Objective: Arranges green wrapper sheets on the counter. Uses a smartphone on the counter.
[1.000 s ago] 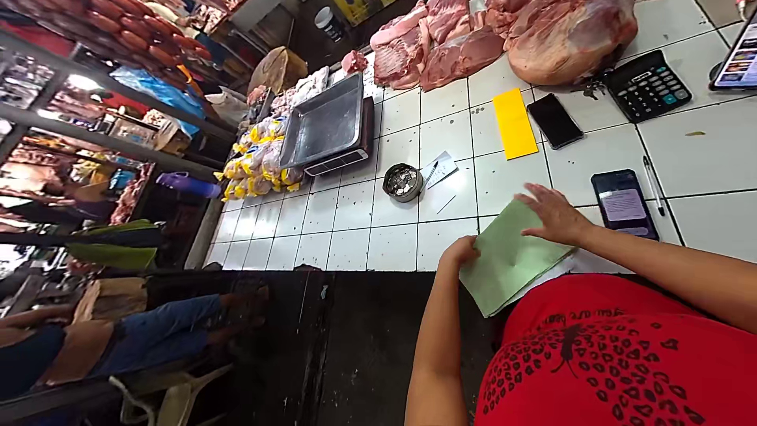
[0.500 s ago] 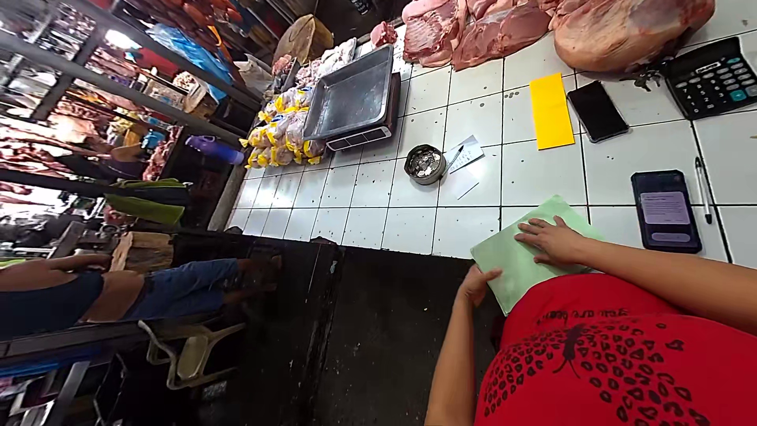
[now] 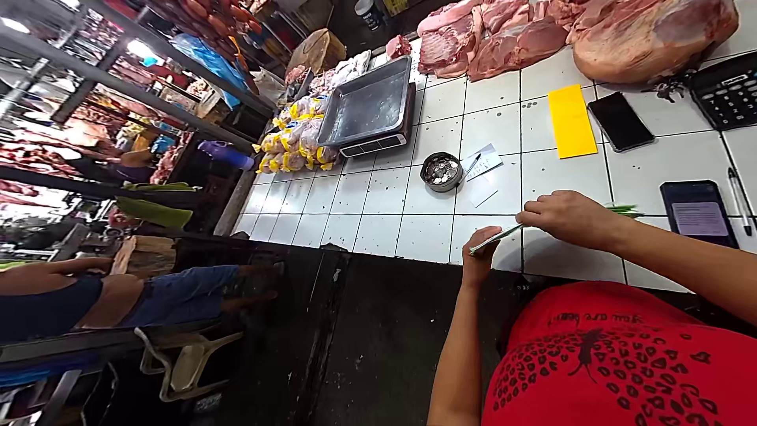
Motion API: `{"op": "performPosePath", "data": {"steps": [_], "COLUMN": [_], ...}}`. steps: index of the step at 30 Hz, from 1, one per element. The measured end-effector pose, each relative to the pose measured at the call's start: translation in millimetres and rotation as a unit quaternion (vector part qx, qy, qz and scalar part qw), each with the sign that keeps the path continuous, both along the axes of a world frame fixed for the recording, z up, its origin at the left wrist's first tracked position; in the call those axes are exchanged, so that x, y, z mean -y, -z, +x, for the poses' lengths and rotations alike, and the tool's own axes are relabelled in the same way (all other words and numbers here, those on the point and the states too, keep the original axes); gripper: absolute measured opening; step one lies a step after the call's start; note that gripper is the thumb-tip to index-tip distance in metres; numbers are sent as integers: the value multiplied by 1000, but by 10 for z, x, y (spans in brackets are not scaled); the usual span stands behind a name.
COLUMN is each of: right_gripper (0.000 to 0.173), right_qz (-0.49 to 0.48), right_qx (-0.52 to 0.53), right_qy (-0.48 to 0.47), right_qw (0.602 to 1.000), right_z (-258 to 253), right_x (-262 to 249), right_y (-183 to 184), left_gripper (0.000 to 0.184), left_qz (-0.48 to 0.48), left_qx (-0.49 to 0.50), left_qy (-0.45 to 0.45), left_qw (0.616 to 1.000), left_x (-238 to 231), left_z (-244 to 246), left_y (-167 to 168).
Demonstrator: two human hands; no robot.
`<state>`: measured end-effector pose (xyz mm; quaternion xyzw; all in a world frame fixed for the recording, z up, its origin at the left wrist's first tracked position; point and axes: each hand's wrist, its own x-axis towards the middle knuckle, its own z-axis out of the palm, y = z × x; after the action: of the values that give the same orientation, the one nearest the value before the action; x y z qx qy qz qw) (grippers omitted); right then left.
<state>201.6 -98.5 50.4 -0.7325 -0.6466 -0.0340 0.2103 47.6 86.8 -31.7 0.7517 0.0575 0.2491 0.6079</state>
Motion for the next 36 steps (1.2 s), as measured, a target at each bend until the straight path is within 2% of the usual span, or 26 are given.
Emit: {"op": "performPosePath", "data": {"steps": [3, 6, 11, 15, 19, 21, 24, 28, 32, 36], "right_gripper": [28, 38, 28, 27, 26, 27, 24, 20, 19, 20], "right_qz": [-45, -141, -183, -183, -151, -150, -166, -207, -98, -2], "right_qx": [8, -55, -72, -107, -135, -141, -164, -222, -239, -169], "right_qy": [19, 30, 29, 18, 47, 82, 146, 214, 263, 295], "right_qw": [999, 988, 980, 977, 978, 975, 961, 928, 929, 940], "right_z": [-148, -162, -201, -259, -385, -335, -220, -40, -42, -153], "right_x": [-99, -248, -513, -704, -787, -719, -436, 100, 543, 760], "right_y": [79, 279, 153, 155, 203, 150, 0, -219, -301, -125], "left_gripper": [31, 26, 16, 21, 27, 18, 15, 12, 13, 18], "left_qz": [37, 16, -32, -31, 12, 46, 50, 35, 52, 60], "left_qx": [-42, -70, -40, -40, -147, -163, -51, 21, 82, 93], "left_qy": [33, 67, 46, 65, 48, 55, 104, 99, 128, 177], "left_qw": [998, 995, 998, 997, 988, 984, 992, 994, 987, 978], "left_x": [-194, -242, -256, -310, -246, -255, -424, -653, -647, -535], "left_z": [49, 88, 247, 323, 301, 363, 449, 515, 626, 727], "left_y": [118, 277, 243, 242, 110, 87, 170, 39, -83, 32]}}
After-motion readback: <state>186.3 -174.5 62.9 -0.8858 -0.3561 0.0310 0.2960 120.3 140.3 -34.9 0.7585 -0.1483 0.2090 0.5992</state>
